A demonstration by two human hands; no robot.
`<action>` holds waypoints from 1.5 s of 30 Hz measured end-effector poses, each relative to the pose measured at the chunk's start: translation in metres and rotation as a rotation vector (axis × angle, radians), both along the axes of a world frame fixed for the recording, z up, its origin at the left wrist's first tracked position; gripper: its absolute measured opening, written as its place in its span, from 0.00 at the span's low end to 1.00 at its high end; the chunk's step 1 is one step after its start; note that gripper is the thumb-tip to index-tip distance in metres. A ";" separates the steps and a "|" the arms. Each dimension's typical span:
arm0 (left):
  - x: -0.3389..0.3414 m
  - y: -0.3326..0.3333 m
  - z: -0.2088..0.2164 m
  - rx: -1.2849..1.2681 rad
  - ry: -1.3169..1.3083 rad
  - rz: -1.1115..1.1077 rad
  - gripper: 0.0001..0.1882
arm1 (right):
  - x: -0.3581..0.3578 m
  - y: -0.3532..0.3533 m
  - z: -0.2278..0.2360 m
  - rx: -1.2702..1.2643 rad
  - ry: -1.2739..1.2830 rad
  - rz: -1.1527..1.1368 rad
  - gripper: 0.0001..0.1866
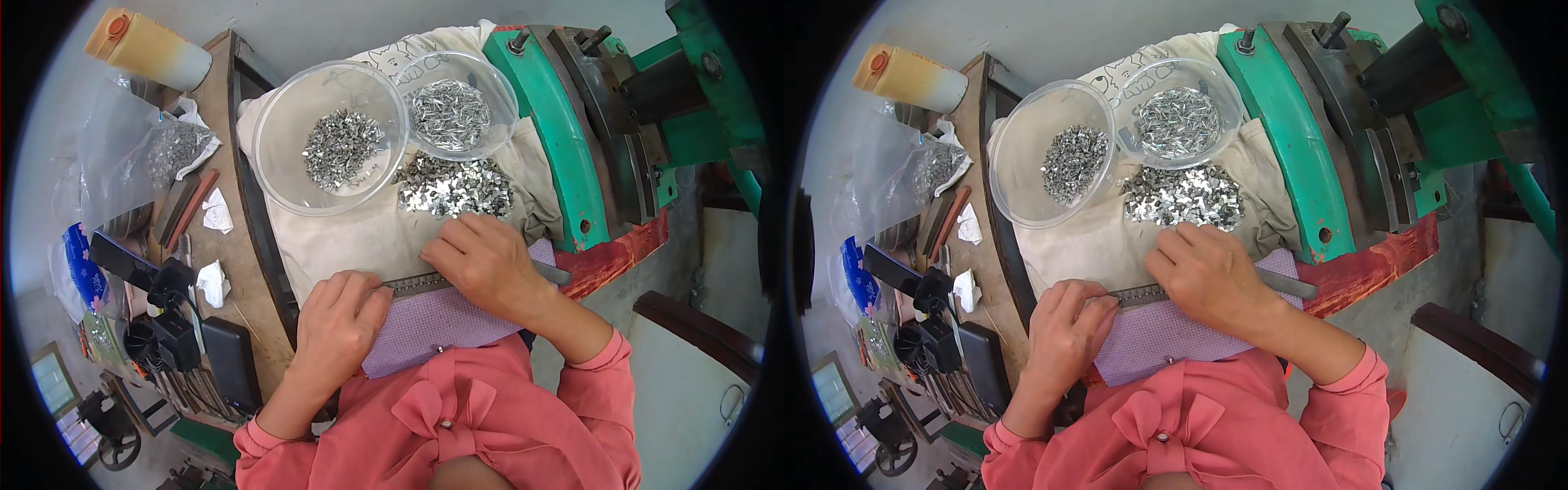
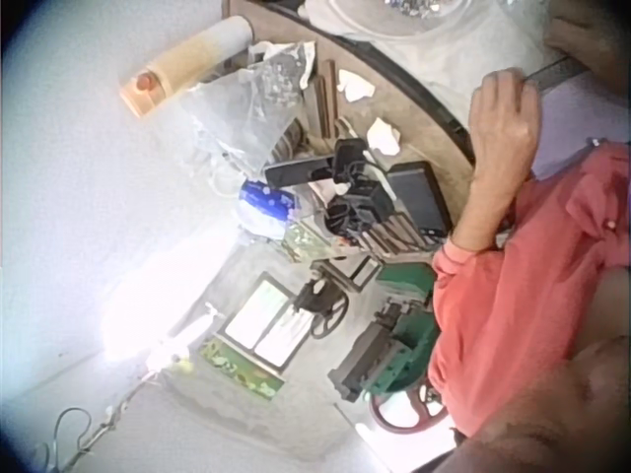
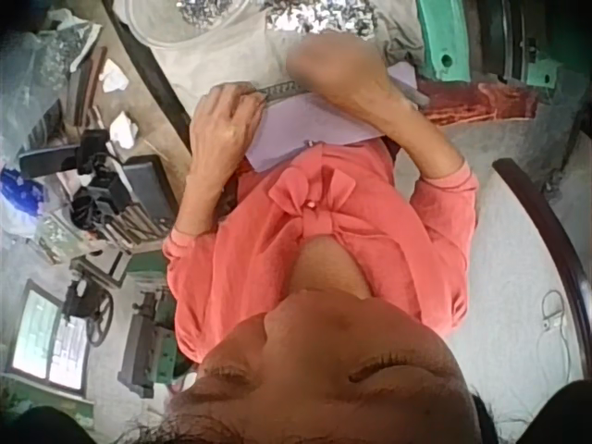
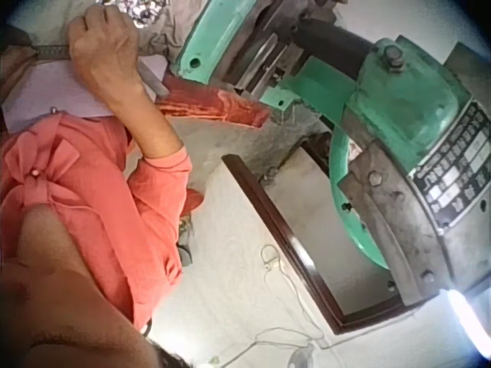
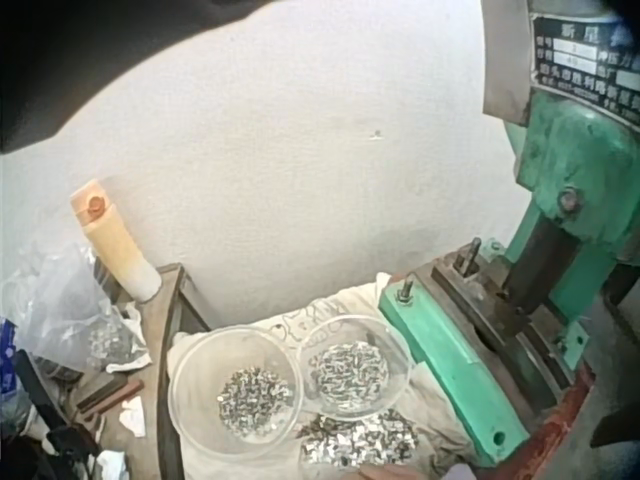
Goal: The person picks small silver metal pieces from a container and places them into slots on a metal strip. They then insert the strip into a green manual press machine and operate the lever to process the parts. The person repeats this cycle of loading and pressing throughout the video.
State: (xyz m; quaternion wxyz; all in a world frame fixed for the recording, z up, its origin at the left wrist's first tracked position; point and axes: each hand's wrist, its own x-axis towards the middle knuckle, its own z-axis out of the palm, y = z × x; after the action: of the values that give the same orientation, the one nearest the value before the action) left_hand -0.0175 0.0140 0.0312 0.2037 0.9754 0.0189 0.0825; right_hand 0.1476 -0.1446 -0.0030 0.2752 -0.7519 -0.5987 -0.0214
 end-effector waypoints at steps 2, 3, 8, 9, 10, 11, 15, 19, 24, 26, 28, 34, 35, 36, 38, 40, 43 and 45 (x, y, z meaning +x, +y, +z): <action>0.004 -0.001 0.001 0.023 -0.006 -0.008 0.11 | 0.002 0.000 -0.001 0.028 0.054 -0.019 0.06; 0.005 -0.001 0.001 0.035 -0.009 -0.012 0.11 | 0.003 0.000 -0.002 0.042 0.081 -0.028 0.06; 0.011 0.002 0.004 0.042 0.049 -0.046 0.10 | 0.002 0.000 -0.002 0.041 0.086 -0.045 0.06; 0.011 0.003 0.004 0.044 0.061 -0.054 0.10 | 0.002 0.001 -0.002 0.041 0.081 -0.043 0.06; 0.012 0.004 0.004 0.008 0.048 -0.037 0.10 | 0.002 0.000 -0.002 0.037 0.077 -0.037 0.06; 0.012 0.006 0.003 -0.029 0.036 -0.019 0.09 | 0.002 0.000 -0.003 0.033 0.073 -0.031 0.06; 0.011 0.017 0.002 -0.168 -0.020 0.128 0.08 | 0.003 -0.001 -0.005 0.032 0.083 -0.012 0.06; 0.008 0.029 -0.017 -0.192 0.001 0.226 0.09 | 0.003 0.002 -0.001 0.051 0.115 -0.017 0.08; 0.007 0.033 -0.019 -0.228 0.026 0.167 0.09 | 0.003 0.000 0.002 0.020 0.143 -0.040 0.09; 0.007 0.036 -0.018 -0.217 0.045 0.130 0.09 | 0.004 -0.001 0.002 0.025 0.177 -0.047 0.08; 0.006 0.037 -0.016 -0.200 0.069 0.108 0.09 | 0.005 -0.003 0.003 0.020 0.193 -0.050 0.07; 0.004 0.036 -0.020 -0.112 -0.009 0.143 0.09 | 0.005 -0.004 0.005 0.009 0.182 -0.063 0.06; 0.004 0.035 -0.020 -0.114 -0.011 0.153 0.09 | 0.005 -0.004 0.004 0.012 0.189 -0.068 0.06; 0.002 0.032 -0.019 -0.116 -0.014 0.162 0.09 | 0.005 -0.004 0.004 0.015 0.196 -0.073 0.06; -0.001 0.024 -0.017 -0.156 -0.027 0.165 0.10 | 0.004 -0.003 0.002 0.013 0.212 -0.083 0.06; -0.004 0.012 -0.014 -0.225 -0.050 0.158 0.12 | 0.004 -0.003 0.001 0.017 0.224 -0.091 0.06; -0.004 -0.001 -0.018 -0.251 -0.100 0.129 0.13 | 0.004 -0.003 0.000 0.032 0.229 -0.093 0.06; -0.004 -0.004 -0.022 -0.244 -0.102 0.137 0.13 | 0.003 -0.003 0.000 0.039 0.228 -0.087 0.07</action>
State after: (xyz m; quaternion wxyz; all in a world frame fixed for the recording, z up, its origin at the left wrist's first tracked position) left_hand -0.0217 0.0102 0.0093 0.3154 0.9343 0.0849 0.1426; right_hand 0.1507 -0.1479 -0.0031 0.3549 -0.7693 -0.5297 0.0404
